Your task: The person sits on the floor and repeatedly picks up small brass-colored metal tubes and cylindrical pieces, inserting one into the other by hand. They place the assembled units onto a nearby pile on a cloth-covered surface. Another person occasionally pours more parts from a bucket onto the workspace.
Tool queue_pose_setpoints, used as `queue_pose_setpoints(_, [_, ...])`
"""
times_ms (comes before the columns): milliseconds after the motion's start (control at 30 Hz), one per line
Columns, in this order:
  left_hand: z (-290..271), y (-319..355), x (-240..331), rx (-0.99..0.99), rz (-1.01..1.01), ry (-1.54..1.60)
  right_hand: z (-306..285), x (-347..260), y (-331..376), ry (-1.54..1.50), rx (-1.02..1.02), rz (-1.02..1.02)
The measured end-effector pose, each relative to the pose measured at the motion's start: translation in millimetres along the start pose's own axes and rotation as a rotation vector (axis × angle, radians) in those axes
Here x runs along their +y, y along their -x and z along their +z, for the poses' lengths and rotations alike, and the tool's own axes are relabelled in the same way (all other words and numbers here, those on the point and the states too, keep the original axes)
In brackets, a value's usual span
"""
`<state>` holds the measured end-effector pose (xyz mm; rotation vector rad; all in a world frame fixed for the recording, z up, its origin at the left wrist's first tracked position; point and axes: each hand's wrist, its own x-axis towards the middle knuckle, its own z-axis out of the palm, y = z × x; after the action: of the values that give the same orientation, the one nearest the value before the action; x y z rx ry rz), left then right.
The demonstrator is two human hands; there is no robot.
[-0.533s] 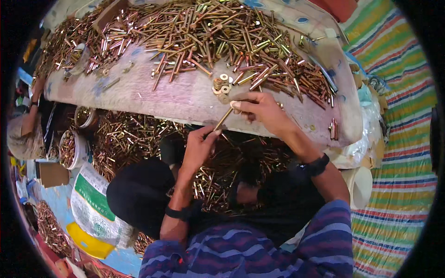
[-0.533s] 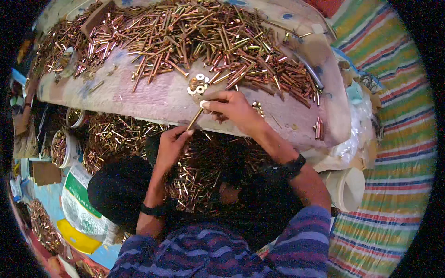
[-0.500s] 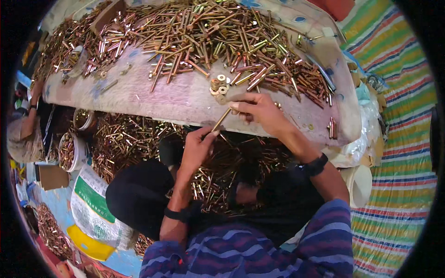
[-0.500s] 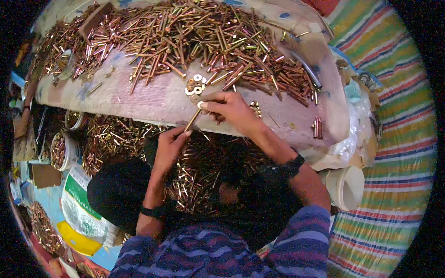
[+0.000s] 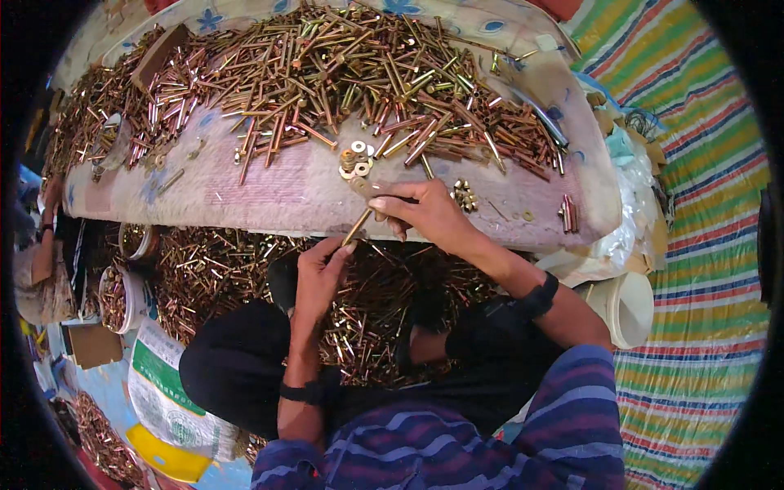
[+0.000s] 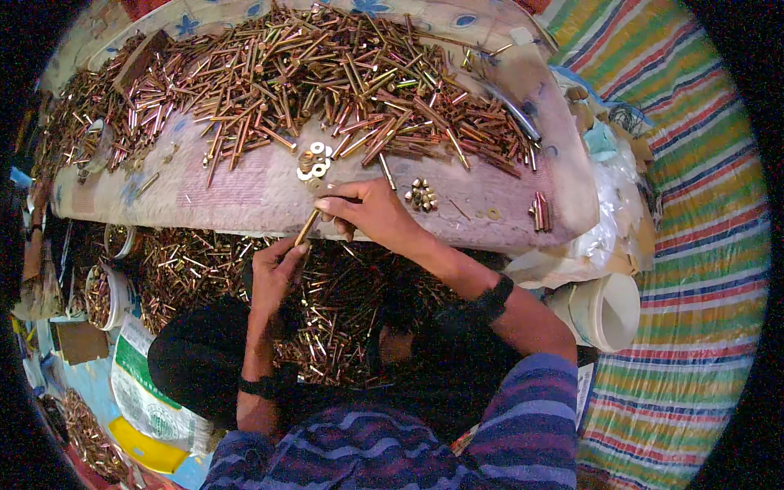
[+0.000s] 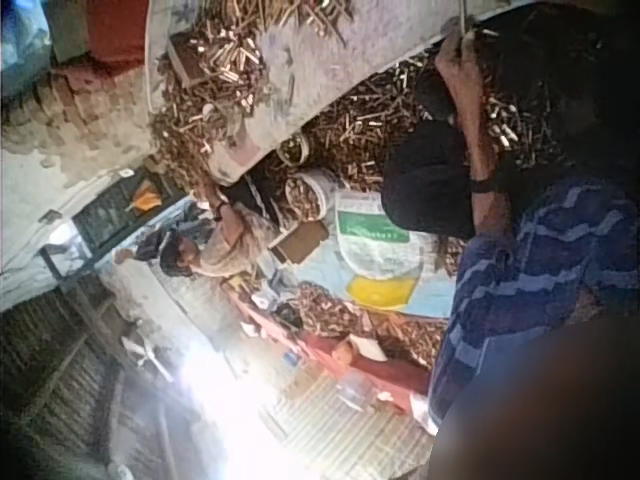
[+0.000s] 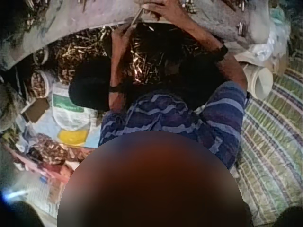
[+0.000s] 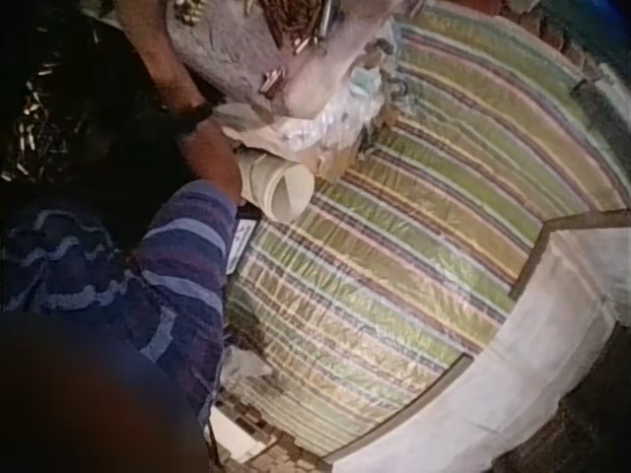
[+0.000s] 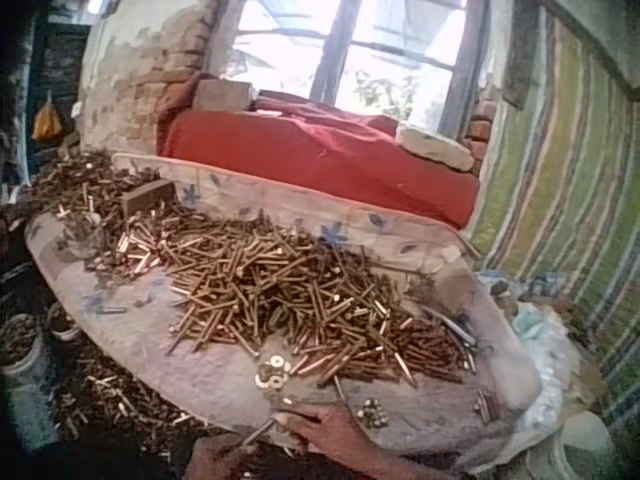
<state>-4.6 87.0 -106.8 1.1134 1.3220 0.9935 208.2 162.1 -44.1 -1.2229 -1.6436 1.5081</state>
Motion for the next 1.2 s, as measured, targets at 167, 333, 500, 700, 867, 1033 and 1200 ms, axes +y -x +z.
queue_pose_setpoints(167, [-1.1, -0.8, -2.3, -0.006, 0.01, -0.003, 1.7, -0.7, 2.3, -0.003, -0.033, 0.044])
queue_pose_setpoints(333, [6.5, -2.2, -0.4, -0.005, 0.143, -0.01, 13.3, 4.7, 6.5, 0.287, -0.04, -0.18])
queue_pose_setpoints(500, [3.3, -1.5, 1.4, -0.019, 0.016, 0.016, 1.0, 7.0, -4.7, 0.523, 0.006, -0.241])
queue_pose_setpoints(700, [0.3, -7.3, -11.9, -0.039, -0.004, 0.078, -12.2, 11.1, -19.7, 0.921, 0.121, -0.211])
queue_pose_setpoints(867, [-0.2, -9.3, -18.4, -0.066, -0.081, 0.115, -10.5, 14.7, -19.4, 0.971, 0.108, -0.258])
queue_pose_setpoints(1033, [-0.3, -8.3, -16.8, -0.056, -0.068, 0.085, -21.8, -1.1, -19.3, 0.825, 0.2, -0.164])
queue_pose_setpoints(1200, [2.8, -7.5, -15.3, -0.062, -0.036, 0.093, -41.1, -27.0, -18.5, 0.188, 0.205, 0.068])
